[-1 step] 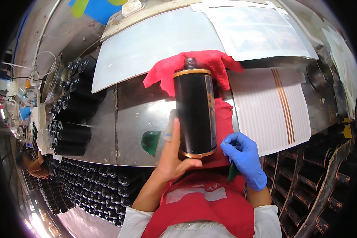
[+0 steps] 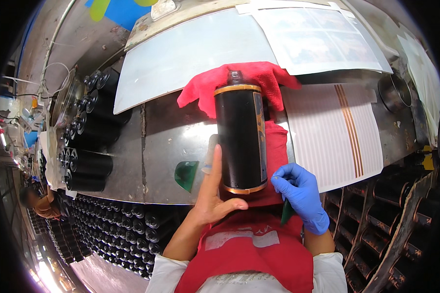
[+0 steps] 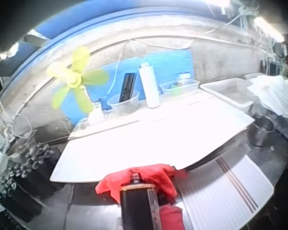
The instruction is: The person applies printed labels and gold foil strips to black bottles using a green squeegee and a red cloth. The person smooths each label, trims edges, and places finished bottles into a nearby rack.
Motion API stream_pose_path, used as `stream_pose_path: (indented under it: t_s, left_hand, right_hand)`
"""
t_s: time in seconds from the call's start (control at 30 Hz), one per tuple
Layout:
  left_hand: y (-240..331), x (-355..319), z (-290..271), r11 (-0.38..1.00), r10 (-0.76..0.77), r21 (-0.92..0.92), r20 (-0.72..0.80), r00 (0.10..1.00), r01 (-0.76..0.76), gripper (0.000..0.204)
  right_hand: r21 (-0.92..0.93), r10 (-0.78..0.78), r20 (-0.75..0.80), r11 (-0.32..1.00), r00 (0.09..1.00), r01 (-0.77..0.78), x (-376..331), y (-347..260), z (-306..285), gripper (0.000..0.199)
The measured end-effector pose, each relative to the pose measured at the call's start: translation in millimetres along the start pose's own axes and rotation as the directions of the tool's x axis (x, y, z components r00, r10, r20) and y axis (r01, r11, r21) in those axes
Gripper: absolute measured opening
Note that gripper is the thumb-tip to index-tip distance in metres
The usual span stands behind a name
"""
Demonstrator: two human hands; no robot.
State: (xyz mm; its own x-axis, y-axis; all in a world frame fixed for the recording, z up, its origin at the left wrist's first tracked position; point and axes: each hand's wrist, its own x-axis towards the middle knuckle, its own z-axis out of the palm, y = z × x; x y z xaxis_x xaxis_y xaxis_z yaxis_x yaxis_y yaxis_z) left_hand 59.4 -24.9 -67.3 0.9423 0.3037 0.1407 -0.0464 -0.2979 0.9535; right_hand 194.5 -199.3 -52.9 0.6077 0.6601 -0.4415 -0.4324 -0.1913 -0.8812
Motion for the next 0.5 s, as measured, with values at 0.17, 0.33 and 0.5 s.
stream_pose_path:
  t_s: [0.17,0.33,0.5]
  left_hand:
    - [20,4,10,0.796,-0.108,-0.598,0.013,0.994,0.095,0.083]
    - [25,6,17,0.892,-0.209,-0.421,-0.054,0.977,0.167,0.084]
    - [24,9,22,0.915,-0.179,-0.380,-0.083,0.980,0.135,0.086]
  right_hand:
    - [0.030,0.004,0.047,1.000,0.999,-0.005,0,-1,6,0.013]
    - [-0.032,-0.021,0.041,0.999,0.999,0.023,2,4,11,0.012]
    - [-0.048,-0.061,0.025,0.997,0.998,0.062,3,8,13,0.012]
